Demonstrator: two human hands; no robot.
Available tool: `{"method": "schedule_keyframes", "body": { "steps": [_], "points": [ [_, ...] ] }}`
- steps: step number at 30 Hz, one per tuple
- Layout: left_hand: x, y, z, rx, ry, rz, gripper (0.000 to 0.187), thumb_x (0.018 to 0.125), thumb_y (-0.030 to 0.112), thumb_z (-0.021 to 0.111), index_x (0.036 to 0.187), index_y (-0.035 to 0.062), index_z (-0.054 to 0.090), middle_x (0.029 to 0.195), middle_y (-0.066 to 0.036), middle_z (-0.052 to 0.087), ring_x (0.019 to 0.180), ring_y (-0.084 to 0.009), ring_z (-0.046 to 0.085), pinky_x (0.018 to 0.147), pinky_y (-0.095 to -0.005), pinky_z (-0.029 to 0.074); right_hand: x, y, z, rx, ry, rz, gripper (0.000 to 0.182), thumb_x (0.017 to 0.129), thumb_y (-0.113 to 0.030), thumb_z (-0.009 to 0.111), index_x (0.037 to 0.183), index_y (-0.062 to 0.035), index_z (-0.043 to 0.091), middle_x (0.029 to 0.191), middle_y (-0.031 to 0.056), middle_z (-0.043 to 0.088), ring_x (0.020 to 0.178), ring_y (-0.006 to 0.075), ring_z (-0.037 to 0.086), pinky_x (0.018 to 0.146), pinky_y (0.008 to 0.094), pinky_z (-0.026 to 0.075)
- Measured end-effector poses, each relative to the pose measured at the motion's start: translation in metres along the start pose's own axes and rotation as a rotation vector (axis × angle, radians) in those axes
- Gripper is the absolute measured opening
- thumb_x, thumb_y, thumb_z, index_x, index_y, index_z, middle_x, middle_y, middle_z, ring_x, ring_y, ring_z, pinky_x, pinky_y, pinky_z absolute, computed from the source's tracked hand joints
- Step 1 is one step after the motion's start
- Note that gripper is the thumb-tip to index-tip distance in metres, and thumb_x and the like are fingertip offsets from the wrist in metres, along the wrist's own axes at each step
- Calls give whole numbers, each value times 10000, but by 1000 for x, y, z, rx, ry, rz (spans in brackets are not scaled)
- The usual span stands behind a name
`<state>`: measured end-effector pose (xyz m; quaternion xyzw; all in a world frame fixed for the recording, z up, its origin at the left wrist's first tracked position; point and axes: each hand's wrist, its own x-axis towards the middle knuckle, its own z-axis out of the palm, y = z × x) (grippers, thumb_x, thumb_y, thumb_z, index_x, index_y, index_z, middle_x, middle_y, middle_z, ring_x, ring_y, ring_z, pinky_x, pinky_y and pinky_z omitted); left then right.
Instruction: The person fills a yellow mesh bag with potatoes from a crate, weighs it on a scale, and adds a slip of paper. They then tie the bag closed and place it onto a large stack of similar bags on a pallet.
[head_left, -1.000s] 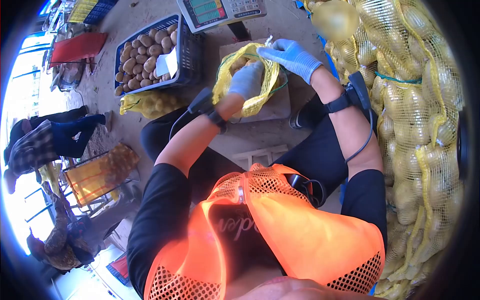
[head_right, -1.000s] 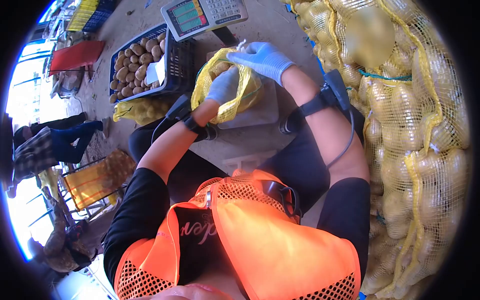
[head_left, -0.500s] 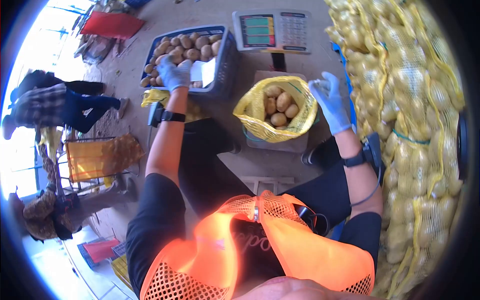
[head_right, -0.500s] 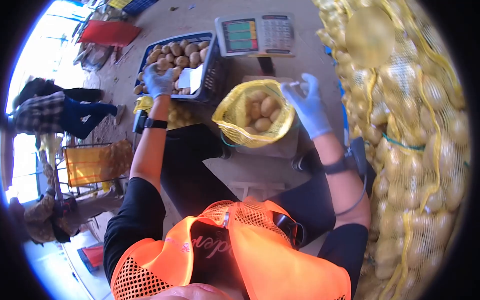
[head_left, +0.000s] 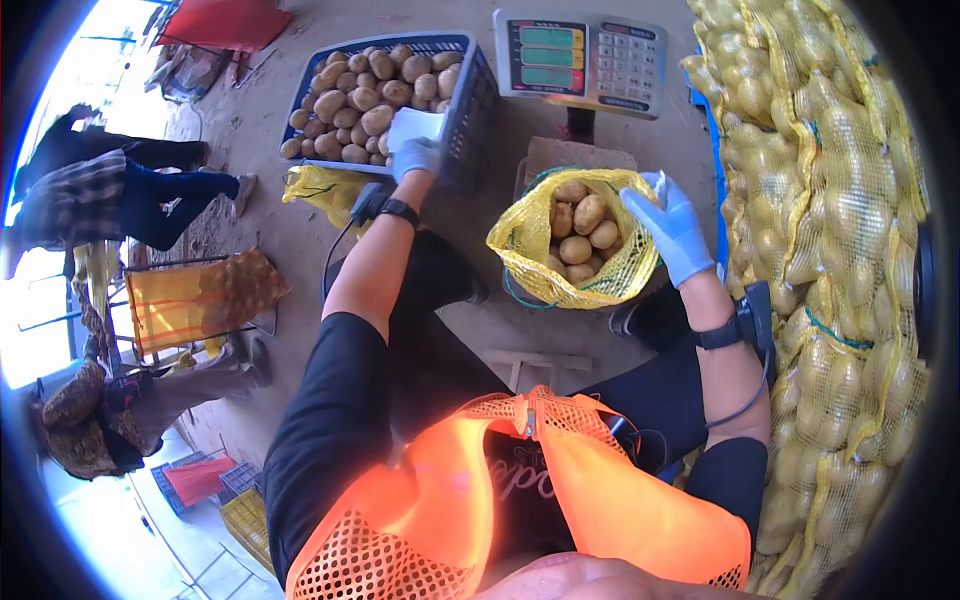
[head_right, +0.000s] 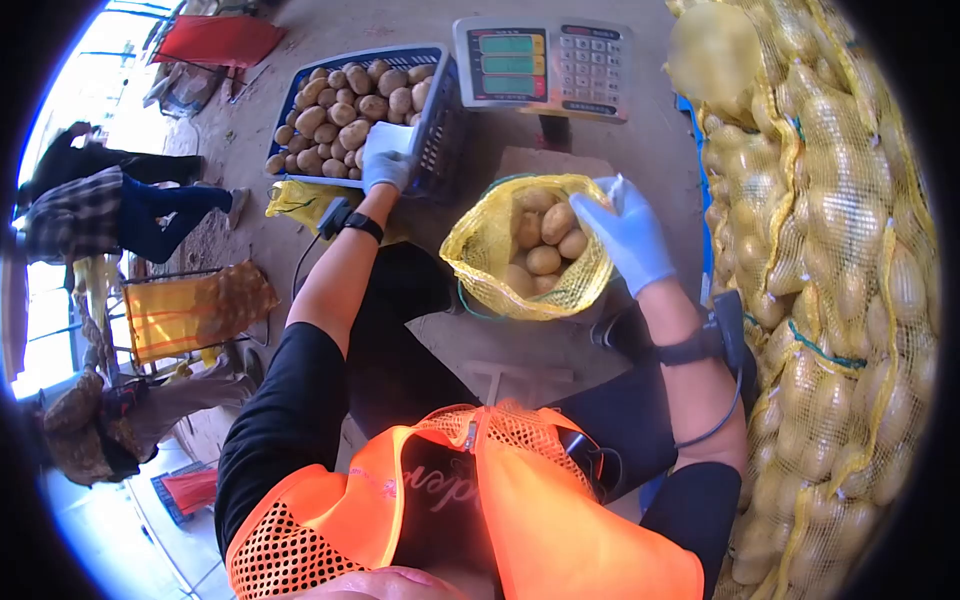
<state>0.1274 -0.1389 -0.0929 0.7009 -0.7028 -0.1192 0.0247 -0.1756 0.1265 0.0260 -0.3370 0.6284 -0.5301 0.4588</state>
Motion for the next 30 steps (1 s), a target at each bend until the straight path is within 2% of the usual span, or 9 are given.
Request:
{"method": "schedule_keyframes", "body": {
  "steps": [2,4,6,11,15,20,25,28,30],
  "points": [
    [-14,14,-32,-153,156,20,299,741,390,644,833,110,693,853,-119,670,805,-301,648,739,-366,503,5,6,-3,-15,8,19,251,798,-203,697,949,-31,594,863,25,607,790,83,544,716,252,460],
    [-32,34,-60,-571,296,286,157,757,204,698,756,54,653,657,-73,611,622,-209,592,620,-285,467,5,9,-7,-34,19,30,230,797,-200,698,927,-35,603,843,19,609,768,74,540,697,245,460],
    [-88,84,-110,-591,656,664,147,690,58,735,721,4,602,770,-73,608,688,-183,578,631,-275,462,4,10,-5,-16,-7,44,219,795,-199,699,910,-36,609,818,10,606,742,69,533,671,245,461],
    [-219,147,-144,-234,174,1614,113,668,130,626,765,109,572,912,-36,590,860,-219,580,696,-336,453,-5,-1,2,170,-16,105,203,815,-200,676,913,-30,621,809,13,618,737,66,544,658,242,465],
    [-222,145,-78,283,-193,1409,194,705,140,614,897,122,608,975,-40,561,972,-223,556,794,-338,445,-5,9,-11,95,-17,76,217,810,-217,692,879,-22,626,797,20,618,726,66,544,657,237,465],
    [-222,143,-99,-73,-389,1226,269,768,165,640,1029,105,615,1065,-113,590,930,-333,574,818,-397,466,-16,-10,-28,-70,-177,58,362,794,-354,699,915,-20,626,827,42,616,789,96,548,738,258,455],
    [-226,135,-122,-260,-208,1117,204,792,115,649,992,76,637,950,-91,643,801,-275,626,722,-323,499,-27,-26,-45,-428,-449,-133,553,748,-464,698,1043,-4,615,938,118,634,855,175,571,810,301,444],
    [-214,113,-117,-859,32,683,194,789,59,653,978,29,621,871,-46,612,738,-104,573,693,-263,474,-15,-2,-50,-448,-437,-77,431,753,-318,694,1028,5,617,891,142,646,815,204,599,773,317,466],
    [-188,87,-104,-752,58,463,361,788,189,693,1090,30,577,972,-90,606,809,-146,579,737,-273,470,-15,2,-50,-415,-345,-54,352,738,-202,677,1016,6,622,874,158,650,779,227,615,739,329,481]
  ]
}}
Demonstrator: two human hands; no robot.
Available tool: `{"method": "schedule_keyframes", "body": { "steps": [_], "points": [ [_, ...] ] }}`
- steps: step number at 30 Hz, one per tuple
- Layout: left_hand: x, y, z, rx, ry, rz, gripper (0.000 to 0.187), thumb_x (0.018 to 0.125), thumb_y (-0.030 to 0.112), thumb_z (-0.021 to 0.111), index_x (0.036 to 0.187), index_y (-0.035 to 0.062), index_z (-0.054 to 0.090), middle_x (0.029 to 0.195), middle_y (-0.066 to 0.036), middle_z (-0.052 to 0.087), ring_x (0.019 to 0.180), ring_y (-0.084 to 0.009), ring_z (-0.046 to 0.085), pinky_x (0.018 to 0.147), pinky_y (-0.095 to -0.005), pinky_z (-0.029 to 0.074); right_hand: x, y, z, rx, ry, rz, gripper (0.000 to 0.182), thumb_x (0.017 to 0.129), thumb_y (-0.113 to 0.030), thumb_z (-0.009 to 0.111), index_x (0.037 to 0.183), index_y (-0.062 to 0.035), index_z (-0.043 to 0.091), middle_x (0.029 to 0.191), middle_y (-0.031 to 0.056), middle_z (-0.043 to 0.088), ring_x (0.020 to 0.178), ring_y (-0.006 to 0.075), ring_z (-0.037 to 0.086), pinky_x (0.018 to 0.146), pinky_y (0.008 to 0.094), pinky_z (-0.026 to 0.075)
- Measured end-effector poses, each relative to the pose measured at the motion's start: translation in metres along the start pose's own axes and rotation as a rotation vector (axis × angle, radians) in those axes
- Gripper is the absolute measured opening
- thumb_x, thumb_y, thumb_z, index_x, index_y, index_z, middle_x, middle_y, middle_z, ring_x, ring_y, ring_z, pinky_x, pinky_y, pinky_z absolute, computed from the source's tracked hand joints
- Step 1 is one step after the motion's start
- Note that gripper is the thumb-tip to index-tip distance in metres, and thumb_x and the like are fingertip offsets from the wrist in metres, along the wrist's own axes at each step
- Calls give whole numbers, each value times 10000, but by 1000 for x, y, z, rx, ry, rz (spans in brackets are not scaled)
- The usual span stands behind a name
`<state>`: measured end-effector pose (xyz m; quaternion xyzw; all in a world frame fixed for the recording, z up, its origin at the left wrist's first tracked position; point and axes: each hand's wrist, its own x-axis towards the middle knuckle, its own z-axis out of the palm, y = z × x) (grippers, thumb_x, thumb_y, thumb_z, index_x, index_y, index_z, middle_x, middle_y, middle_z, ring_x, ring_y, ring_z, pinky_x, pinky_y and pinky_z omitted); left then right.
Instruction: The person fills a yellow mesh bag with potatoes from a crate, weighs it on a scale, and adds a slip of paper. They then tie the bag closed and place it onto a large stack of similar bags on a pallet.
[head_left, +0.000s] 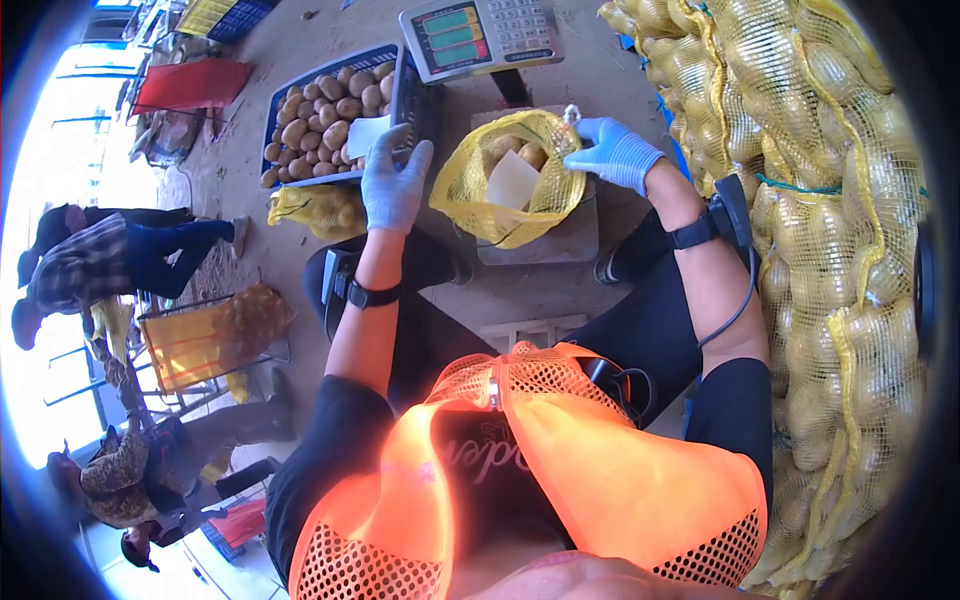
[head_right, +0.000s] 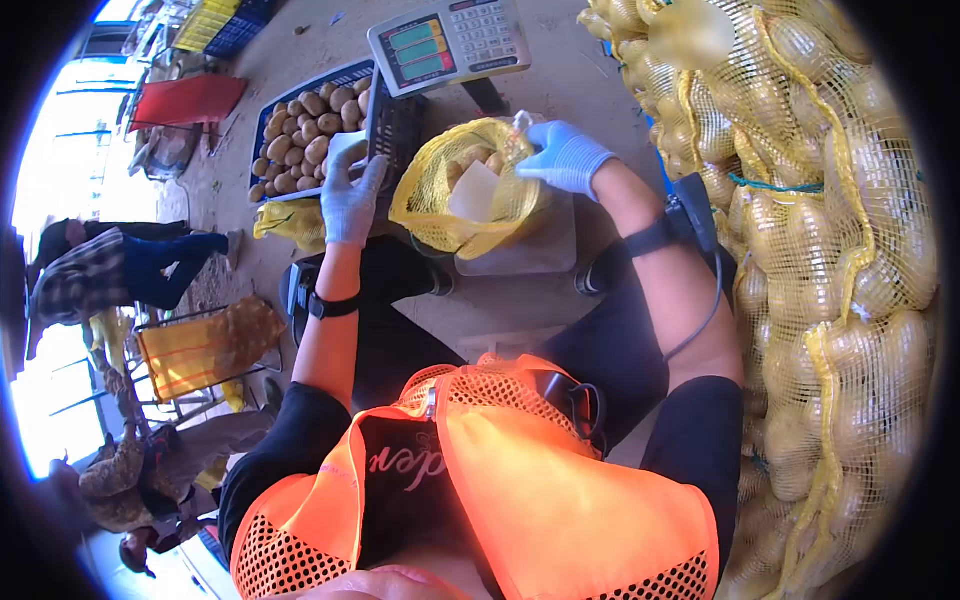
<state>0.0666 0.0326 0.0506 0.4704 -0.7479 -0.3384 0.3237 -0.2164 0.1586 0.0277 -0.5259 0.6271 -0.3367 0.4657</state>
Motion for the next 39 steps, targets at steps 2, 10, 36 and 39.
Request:
{"method": "schedule_keyframes", "body": {
  "steps": [2,10,36,39],
  "points": [
    [1,-30,-2,-144,-173,-249,608,779,334,709,1259,48,469,1060,-110,588,915,-190,566,786,-291,459,1,0,-1,1,6,-13,342,738,-192,672,1011,7,622,876,158,651,785,227,617,743,330,481],
    [-16,-30,8,-706,-447,-535,188,763,101,636,942,44,642,868,-19,612,823,-131,571,723,-262,462,1,-5,3,45,-4,-8,355,766,-84,645,1100,18,581,947,71,642,847,127,584,786,267,471],
    [90,169,-16,-304,433,675,110,840,77,613,888,-12,655,802,-118,687,546,-127,613,483,-218,441,35,-13,76,450,-20,164,309,797,-260,701,1011,-63,597,732,16,599,549,120,540,504,258,435],
    [105,53,-40,427,594,632,125,828,183,603,870,97,683,807,-87,676,663,-242,643,606,-320,500,34,-9,77,899,-130,180,186,810,-227,689,906,-104,587,619,-34,495,420,64,399,378,224,293]
  ]
}}
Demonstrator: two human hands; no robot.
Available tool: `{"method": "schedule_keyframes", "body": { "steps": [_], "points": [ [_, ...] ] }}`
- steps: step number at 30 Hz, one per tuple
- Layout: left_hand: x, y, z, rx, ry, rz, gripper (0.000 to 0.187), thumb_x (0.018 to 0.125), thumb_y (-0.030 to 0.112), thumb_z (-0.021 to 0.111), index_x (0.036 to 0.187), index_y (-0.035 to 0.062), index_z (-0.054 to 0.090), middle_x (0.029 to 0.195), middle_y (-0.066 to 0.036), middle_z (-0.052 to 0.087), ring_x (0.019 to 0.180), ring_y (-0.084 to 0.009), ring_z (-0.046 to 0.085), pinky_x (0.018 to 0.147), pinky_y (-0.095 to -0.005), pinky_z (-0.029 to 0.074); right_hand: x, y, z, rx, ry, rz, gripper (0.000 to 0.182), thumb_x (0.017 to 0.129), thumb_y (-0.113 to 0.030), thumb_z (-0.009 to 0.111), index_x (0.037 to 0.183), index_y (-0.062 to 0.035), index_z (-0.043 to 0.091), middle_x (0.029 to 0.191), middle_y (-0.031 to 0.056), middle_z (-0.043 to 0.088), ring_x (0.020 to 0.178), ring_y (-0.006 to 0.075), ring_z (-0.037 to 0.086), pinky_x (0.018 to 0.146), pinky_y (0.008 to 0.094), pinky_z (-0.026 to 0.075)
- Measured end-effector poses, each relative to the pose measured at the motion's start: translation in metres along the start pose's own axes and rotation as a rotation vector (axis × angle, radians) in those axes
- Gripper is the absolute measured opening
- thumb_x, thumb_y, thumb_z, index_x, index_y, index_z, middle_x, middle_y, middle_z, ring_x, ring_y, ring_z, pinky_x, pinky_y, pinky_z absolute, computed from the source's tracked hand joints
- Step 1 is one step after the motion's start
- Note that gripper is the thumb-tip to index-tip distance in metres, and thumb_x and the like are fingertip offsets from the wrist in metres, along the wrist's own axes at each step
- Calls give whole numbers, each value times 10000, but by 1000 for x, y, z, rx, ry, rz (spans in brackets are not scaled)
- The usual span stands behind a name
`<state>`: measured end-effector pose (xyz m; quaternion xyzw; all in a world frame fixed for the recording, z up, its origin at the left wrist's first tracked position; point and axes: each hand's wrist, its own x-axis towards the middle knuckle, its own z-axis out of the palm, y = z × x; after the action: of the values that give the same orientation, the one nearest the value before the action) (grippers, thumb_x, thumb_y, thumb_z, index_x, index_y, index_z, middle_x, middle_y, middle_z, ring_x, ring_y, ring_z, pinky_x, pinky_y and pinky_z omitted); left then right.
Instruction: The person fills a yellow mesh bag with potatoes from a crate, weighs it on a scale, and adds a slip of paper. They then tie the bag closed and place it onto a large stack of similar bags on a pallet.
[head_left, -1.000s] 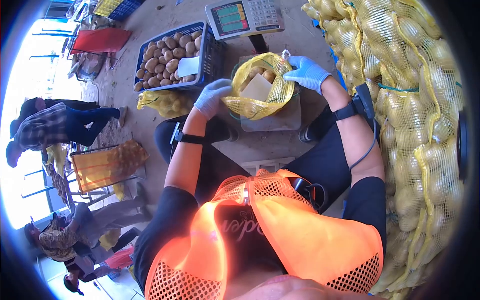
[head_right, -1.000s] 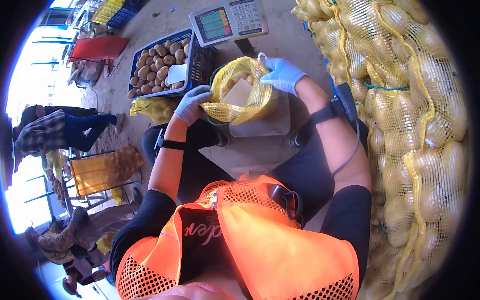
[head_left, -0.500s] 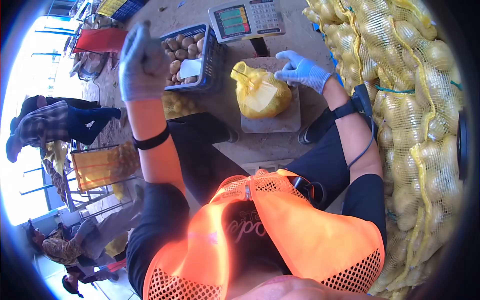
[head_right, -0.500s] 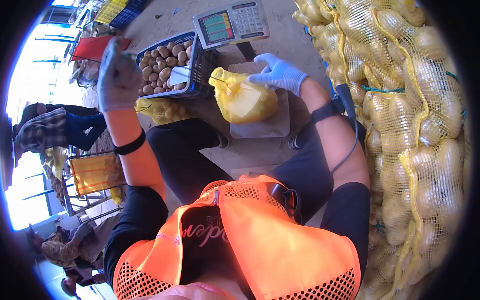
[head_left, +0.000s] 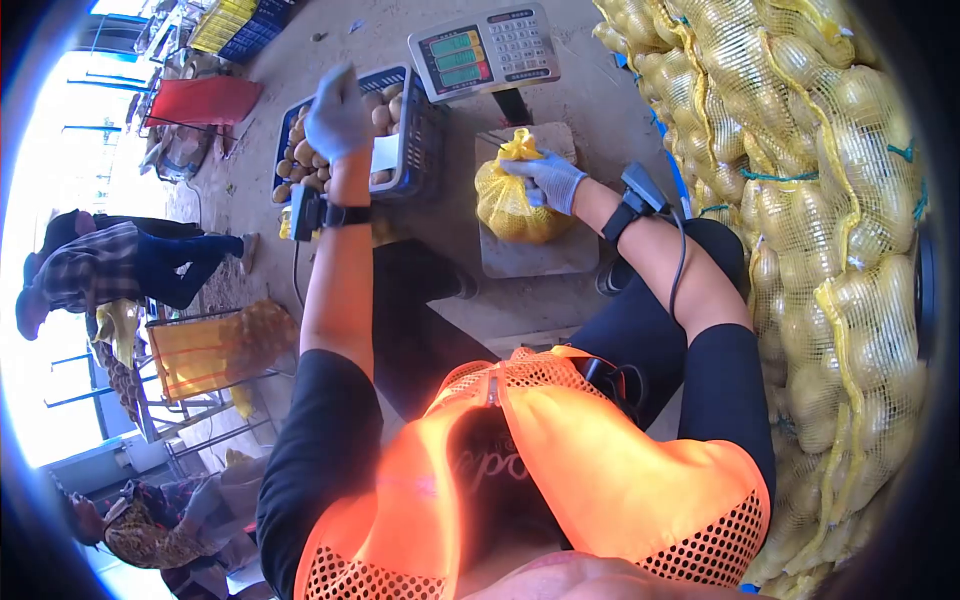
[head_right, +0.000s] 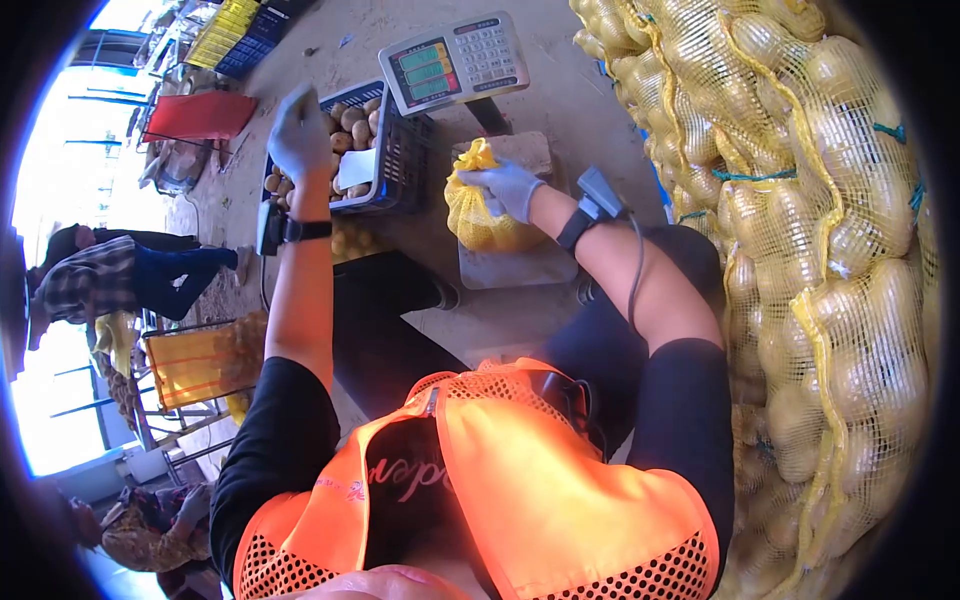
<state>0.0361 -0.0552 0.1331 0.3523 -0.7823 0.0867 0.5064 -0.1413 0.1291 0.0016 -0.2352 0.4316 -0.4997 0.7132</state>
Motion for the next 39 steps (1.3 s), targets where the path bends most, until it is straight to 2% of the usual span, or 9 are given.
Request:
{"method": "schedule_keyframes", "body": {
  "steps": [8,13,19,23,25,28,32,34,39],
  "points": [
    [-246,75,-33,97,-1266,115,116,730,88,538,834,94,588,796,-127,622,751,-300,616,644,-402,512,7,12,16,735,140,75,99,868,-169,601,864,-82,555,641,27,543,549,148,561,498,276,472],
    [-397,162,92,-940,-1087,-543,238,914,175,455,1126,84,513,1085,-68,592,1019,-226,557,848,-349,447,3,23,49,432,286,-134,237,848,-53,588,1074,-60,518,866,80,599,829,219,630,723,300,503],
    [-232,166,77,-1291,-1110,-688,422,899,140,508,1295,32,413,1321,-94,441,1140,-101,465,914,-255,416,12,47,45,-414,473,-374,299,852,-97,589,1122,-13,494,930,114,589,846,229,597,718,312,472],
    [-262,146,29,-810,-2342,-382,344,884,252,543,1165,57,581,1021,-67,646,930,-183,596,823,-330,454,21,73,32,-823,596,-579,343,851,-136,568,1148,13,481,960,203,576,871,321,581,742,374,459],
    [-252,118,-8,-742,-1691,86,365,834,313,589,1111,76,608,920,-126,665,818,-199,641,735,-341,488,13,68,37,-895,569,-629,346,829,-131,557,1134,16,483,942,252,563,850,403,559,746,419,451],
    [-145,117,-46,-496,-1655,-700,183,794,185,634,857,19,678,674,-43,641,543,-117,563,541,-265,476,20,65,36,-929,616,-680,228,839,-148,549,1027,-26,503,853,190,566,750,365,547,710,398,456],
    [-95,113,-30,-558,-1151,-395,170,758,168,651,812,6,652,618,-78,609,556,-85,562,539,-251,459,40,91,25,-808,305,-577,197,912,-102,401,1068,-55,511,941,89,577,841,221,551,757,350,453],
    [-80,131,-10,-465,-944,-237,243,715,295,673,804,69,659,711,-140,621,664,-322,614,592,-353,489,66,129,20,-469,221,-757,229,922,-103,363,1091,-63,512,996,50,568,927,154,535,772,334,444],
    [-100,144,58,204,-1503,224,340,728,367,643,908,84,698,935,-138,658,879,-316,631,789,-388,502,37,110,23,-1458,448,-778,313,862,-172,503,1150,-51,476,1125,125,548,1033,261,533,889,374,405]
  ]
}}
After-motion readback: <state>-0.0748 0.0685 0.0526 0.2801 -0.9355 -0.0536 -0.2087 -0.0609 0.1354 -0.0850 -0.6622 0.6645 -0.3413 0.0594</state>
